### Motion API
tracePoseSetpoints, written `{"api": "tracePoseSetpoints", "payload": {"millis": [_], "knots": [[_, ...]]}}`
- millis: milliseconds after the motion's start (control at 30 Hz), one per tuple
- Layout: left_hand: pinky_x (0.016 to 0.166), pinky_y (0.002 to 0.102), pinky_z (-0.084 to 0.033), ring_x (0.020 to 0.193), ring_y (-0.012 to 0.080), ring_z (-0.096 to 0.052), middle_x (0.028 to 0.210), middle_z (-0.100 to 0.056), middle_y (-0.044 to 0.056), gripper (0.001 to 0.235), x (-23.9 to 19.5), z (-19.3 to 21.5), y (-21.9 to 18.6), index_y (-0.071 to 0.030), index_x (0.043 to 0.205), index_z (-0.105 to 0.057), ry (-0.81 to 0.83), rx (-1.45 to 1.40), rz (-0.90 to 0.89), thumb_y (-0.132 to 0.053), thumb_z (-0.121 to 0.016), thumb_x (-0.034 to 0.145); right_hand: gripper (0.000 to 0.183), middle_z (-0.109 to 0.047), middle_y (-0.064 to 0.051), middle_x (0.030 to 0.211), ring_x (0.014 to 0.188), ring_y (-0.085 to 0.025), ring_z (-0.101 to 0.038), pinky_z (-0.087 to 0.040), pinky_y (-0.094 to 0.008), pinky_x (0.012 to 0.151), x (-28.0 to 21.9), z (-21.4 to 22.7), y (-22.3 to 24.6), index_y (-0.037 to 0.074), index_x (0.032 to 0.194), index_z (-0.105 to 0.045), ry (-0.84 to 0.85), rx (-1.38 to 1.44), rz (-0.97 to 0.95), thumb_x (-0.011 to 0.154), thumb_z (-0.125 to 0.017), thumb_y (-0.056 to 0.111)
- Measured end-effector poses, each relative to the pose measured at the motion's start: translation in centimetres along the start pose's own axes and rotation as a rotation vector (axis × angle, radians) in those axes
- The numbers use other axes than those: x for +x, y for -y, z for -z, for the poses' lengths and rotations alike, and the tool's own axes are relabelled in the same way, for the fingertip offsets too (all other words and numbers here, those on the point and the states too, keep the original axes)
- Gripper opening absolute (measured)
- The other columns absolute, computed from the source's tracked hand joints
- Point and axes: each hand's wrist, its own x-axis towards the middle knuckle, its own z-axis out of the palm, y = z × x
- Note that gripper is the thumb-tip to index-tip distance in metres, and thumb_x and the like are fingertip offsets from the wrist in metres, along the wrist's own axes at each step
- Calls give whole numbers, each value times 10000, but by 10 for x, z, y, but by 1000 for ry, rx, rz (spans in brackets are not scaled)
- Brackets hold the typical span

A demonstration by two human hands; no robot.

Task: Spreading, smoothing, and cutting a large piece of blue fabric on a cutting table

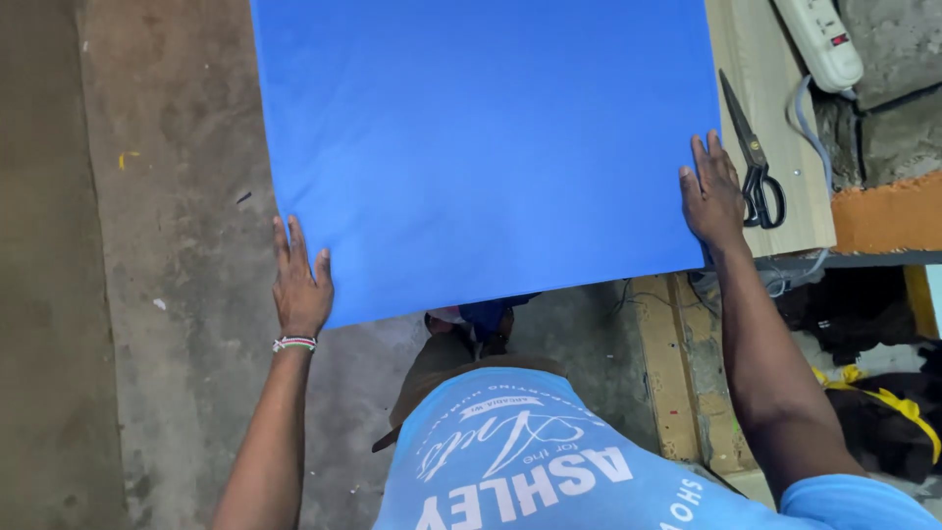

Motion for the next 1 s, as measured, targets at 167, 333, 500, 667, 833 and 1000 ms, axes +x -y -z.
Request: {"api": "tracePoseSetpoints", "payload": {"millis": [167, 333, 500, 667, 833, 1000], "knots": [[995, 568, -537, 1429, 402, -451, 1730, -159, 83, 679, -6, -3, 0, -196, 1683, -206, -52, -14, -20, -418, -448, 1089, 589, -200, -42, 1740, 1521, -426, -295, -278, -573, 1221, 1, 5, -2, 300, 1680, -286, 100, -47, -84, 1132, -336, 511], [993, 558, -543, 1455, 392, -425, 1730, -164, 95, 697, -1, -5, 2, -190, 1685, -195, -62, -35, -17, -444, -448, 1087, 593, -179, -78, 1743, 1521, -453, -289, -262, -566, 1240, 2, 11, 3, 261, 1684, -267, 142, -63, -52, 1142, -314, 496], [1020, 601, -507, 1454, 421, -411, 1724, -183, 101, 693, -6, 4, -5, -196, 1671, -189, -46, -70, 7, -440, -445, 1075, 642, -159, -159, 1744, 1546, -453, -220, -220, -561, 1253, 8, 13, -3, 200, 1689, -256, 226, -14, -45, 1120, -316, 491], [1065, 618, -465, 1502, 372, -349, 1719, -196, 68, 712, -7, -2, 2, -263, 1676, -151, -9, -78, 61, -530, -390, 1061, 641, -178, -183, 1737, 1544, -447, -234, -222, -569, 1246, 7, 17, -3, 198, 1682, -272, 228, 25, -49, 1116, -336, 492], [1110, 617, -423, 1545, 281, -295, 1723, -193, -9, 716, -3, -4, 0, -335, 1677, -122, 51, -31, 157, -613, -321, 1047, 652, -228, -105, 1734, 1540, -394, -276, -253, -533, 1251, 17, 9, -26, 283, 1645, -351, 238, 118, -117, 1057, -441, 549], [1145, 644, -376, 1487, 438, -358, 1641, -338, 199, 689, 3, -13, 8, -177, 1645, -299, -62, 9, 73, -483, -469, 1052, 442, -580, -36, 1540, 1498, -374, -427, -244, -553, 1265, 60, -39, -82, 265, 1429, -659, -57, -11, 98, 1058, -618, 502]]}}
